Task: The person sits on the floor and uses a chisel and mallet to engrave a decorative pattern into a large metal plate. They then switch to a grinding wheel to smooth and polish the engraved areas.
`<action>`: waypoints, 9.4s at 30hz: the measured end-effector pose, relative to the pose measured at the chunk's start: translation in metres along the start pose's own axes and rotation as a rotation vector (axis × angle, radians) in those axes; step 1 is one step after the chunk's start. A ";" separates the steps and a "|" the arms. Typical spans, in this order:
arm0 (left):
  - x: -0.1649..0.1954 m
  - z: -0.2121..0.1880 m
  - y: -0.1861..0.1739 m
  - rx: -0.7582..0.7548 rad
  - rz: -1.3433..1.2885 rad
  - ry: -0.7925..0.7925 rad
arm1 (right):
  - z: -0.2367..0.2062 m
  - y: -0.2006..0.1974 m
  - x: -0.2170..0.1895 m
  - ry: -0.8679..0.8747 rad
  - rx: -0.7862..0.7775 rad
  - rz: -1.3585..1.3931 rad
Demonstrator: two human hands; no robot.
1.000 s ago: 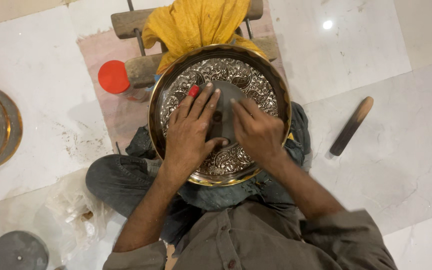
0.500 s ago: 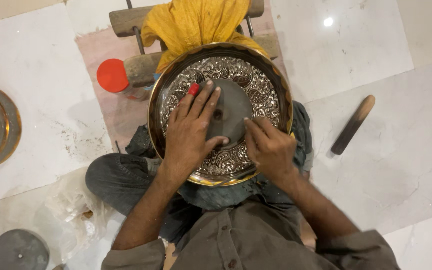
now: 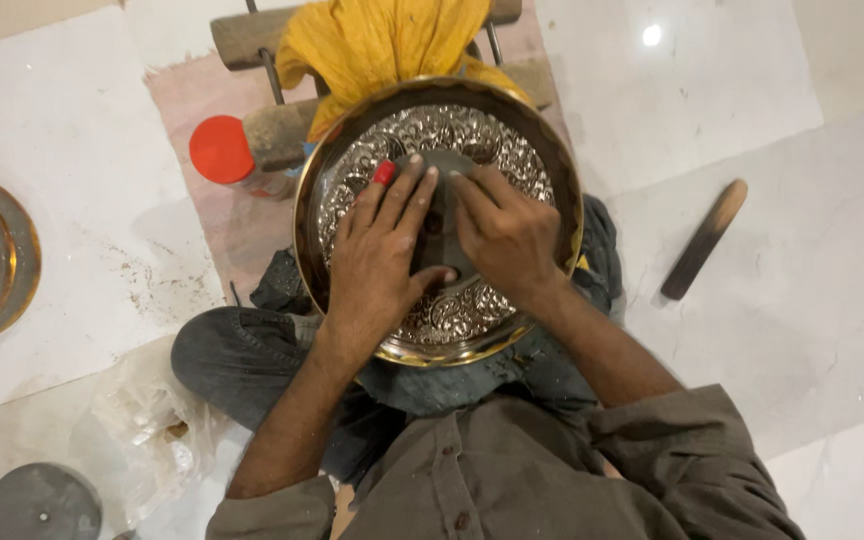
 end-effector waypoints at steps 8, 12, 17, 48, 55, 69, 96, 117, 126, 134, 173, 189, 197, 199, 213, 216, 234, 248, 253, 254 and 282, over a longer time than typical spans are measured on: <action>-0.003 0.002 -0.001 0.001 -0.011 -0.008 | -0.010 -0.006 0.001 0.004 -0.027 0.004; -0.002 0.001 0.002 0.000 0.004 -0.020 | -0.006 0.002 0.003 -0.037 -0.015 0.002; -0.004 0.002 0.002 -0.011 -0.004 -0.011 | -0.015 0.005 0.009 0.031 -0.070 -0.005; -0.003 0.001 0.002 -0.021 0.017 -0.020 | -0.017 0.010 0.011 0.012 -0.030 0.000; 0.001 0.001 -0.006 0.023 0.011 0.020 | -0.007 0.001 0.000 -0.014 -0.021 -0.011; -0.004 0.002 0.000 -0.017 0.014 -0.021 | -0.002 0.005 0.000 -0.023 -0.032 0.017; -0.003 0.002 -0.002 -0.002 -0.019 0.018 | -0.016 0.000 0.007 0.026 -0.070 -0.035; -0.005 0.004 0.004 -0.050 0.009 -0.031 | -0.008 -0.014 0.001 0.036 -0.024 -0.003; -0.005 0.002 0.002 -0.014 0.026 -0.019 | -0.005 0.001 0.005 0.024 -0.046 -0.013; -0.002 0.002 -0.003 0.025 0.014 0.025 | -0.005 -0.003 0.001 -0.022 0.003 -0.005; -0.007 0.005 0.004 -0.016 0.003 -0.004 | -0.002 -0.009 -0.003 -0.011 -0.029 -0.020; -0.008 0.001 0.001 0.002 -0.028 0.017 | -0.011 0.001 0.003 0.029 -0.093 0.019; -0.005 0.004 0.001 0.002 -0.021 0.031 | -0.017 -0.006 0.003 -0.005 -0.060 -0.024; -0.006 0.002 0.004 -0.018 -0.011 0.026 | -0.019 -0.001 0.006 0.016 -0.098 -0.007; -0.009 0.000 0.010 -0.024 0.011 0.017 | -0.008 0.007 0.002 -0.007 -0.073 0.030; -0.009 0.001 0.008 0.002 0.013 0.018 | 0.001 0.000 -0.005 -0.035 -0.059 0.032; -0.006 0.000 0.002 -0.004 0.001 0.031 | -0.014 0.001 0.004 0.006 -0.065 0.016; -0.007 0.001 0.000 0.020 0.005 0.016 | 0.004 -0.002 0.000 -0.041 -0.021 -0.003; -0.007 0.003 0.005 -0.023 -0.006 0.008 | -0.010 -0.012 0.003 0.022 -0.044 -0.032; -0.008 0.002 0.003 -0.008 -0.006 0.000 | -0.011 -0.009 0.004 0.022 -0.054 -0.020; -0.008 0.002 0.005 0.009 0.024 0.012 | 0.002 -0.004 -0.004 -0.028 -0.032 0.004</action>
Point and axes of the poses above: each hand's wrist, its own z-axis towards the middle knuckle, its own y-axis out of the palm, x = y × z, the point moved 10 cm from there along z, towards the middle knuckle
